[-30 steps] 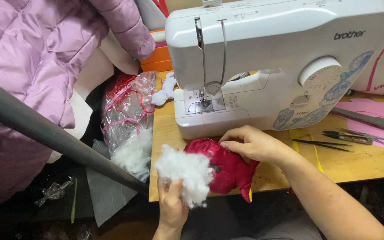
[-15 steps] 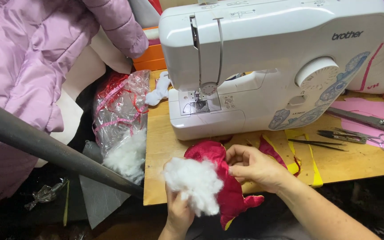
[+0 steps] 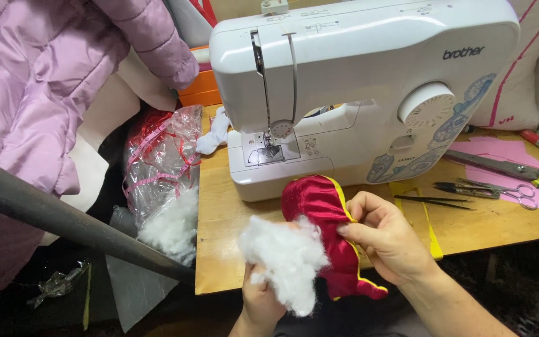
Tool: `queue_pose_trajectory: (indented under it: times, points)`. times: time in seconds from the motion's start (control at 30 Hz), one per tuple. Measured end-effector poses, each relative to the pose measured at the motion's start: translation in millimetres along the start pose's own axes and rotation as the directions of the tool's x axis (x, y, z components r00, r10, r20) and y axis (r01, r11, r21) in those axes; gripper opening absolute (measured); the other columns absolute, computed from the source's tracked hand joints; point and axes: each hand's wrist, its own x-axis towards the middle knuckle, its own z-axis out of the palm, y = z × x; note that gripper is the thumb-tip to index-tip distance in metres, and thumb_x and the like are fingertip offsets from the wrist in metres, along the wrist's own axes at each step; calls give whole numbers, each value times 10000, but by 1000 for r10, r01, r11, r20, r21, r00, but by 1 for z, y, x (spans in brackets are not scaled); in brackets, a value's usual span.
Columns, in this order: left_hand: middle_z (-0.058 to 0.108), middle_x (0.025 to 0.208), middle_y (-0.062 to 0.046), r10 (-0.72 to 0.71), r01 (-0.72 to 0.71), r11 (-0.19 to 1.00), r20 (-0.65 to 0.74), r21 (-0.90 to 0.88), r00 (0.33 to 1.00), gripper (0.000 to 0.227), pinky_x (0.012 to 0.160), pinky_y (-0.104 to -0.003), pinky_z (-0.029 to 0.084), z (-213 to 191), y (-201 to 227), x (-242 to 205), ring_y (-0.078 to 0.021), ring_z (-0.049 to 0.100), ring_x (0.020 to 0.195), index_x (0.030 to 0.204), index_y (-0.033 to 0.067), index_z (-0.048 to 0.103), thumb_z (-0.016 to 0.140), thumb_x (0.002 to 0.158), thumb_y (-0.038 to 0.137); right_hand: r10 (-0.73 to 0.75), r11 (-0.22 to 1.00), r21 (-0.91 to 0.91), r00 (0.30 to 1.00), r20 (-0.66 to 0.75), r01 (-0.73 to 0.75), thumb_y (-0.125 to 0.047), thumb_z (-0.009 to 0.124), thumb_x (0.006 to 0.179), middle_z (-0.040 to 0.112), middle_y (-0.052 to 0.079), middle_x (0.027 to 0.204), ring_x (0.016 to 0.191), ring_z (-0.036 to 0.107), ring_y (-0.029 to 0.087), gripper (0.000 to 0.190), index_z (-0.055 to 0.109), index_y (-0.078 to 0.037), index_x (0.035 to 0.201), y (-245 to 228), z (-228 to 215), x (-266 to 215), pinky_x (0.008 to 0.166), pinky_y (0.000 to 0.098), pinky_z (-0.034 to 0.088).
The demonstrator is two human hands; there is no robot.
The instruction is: The person is manually stuffing two different fabric objects with white polyester fiberfill at a sewing workstation.
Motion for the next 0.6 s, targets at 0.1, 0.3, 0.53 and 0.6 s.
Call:
queue_pose_trajectory:
  times: [0.1, 0.3, 0.53, 0.6]
  points:
    - [654, 1287, -232, -52, 54, 994, 21, -93, 998, 594, 1006, -480, 518, -2, -6, 10, -359, 648, 1167, 1358, -73, 552, 639, 921, 321, -12, 999, 41, 999, -31, 13, 148, 762, 761, 680, 85, 816, 658, 643, 147, 330, 555, -71, 897, 5, 0, -2, 567, 253, 544]
    - [651, 1261, -201, -141, 140, 971, 9, -192, 990, 744, 951, -419, 527, -6, -10, 14, -305, 654, 1109, 1372, -59, 529, 741, 860, 437, 75, 994, 90, 992, -103, -65, 76, 746, 809, 703, 122, 907, 780, 645, 185, 261, 645, -19, 1031, 23, -9, -7, 714, 293, 531]
    - [636, 1263, -185, -184, 178, 959, -6, -221, 983, 790, 934, -410, 538, -6, -5, 11, -288, 640, 1105, 1389, -26, 515, 778, 829, 465, 53, 999, 14, 981, -186, -51, 71, 770, 823, 723, 122, 840, 730, 682, 213, 118, 672, 4, 814, 54, -14, -3, 698, 326, 578]
    - [633, 1264, -182, -192, 185, 956, -6, -228, 981, 800, 931, -409, 540, -5, -4, 12, -285, 637, 1104, 1393, -19, 512, 785, 823, 471, 40, 999, 20, 981, -191, -37, 49, 734, 859, 730, 129, 855, 744, 666, 215, 42, 709, 27, 884, 43, -6, -6, 700, 332, 555]
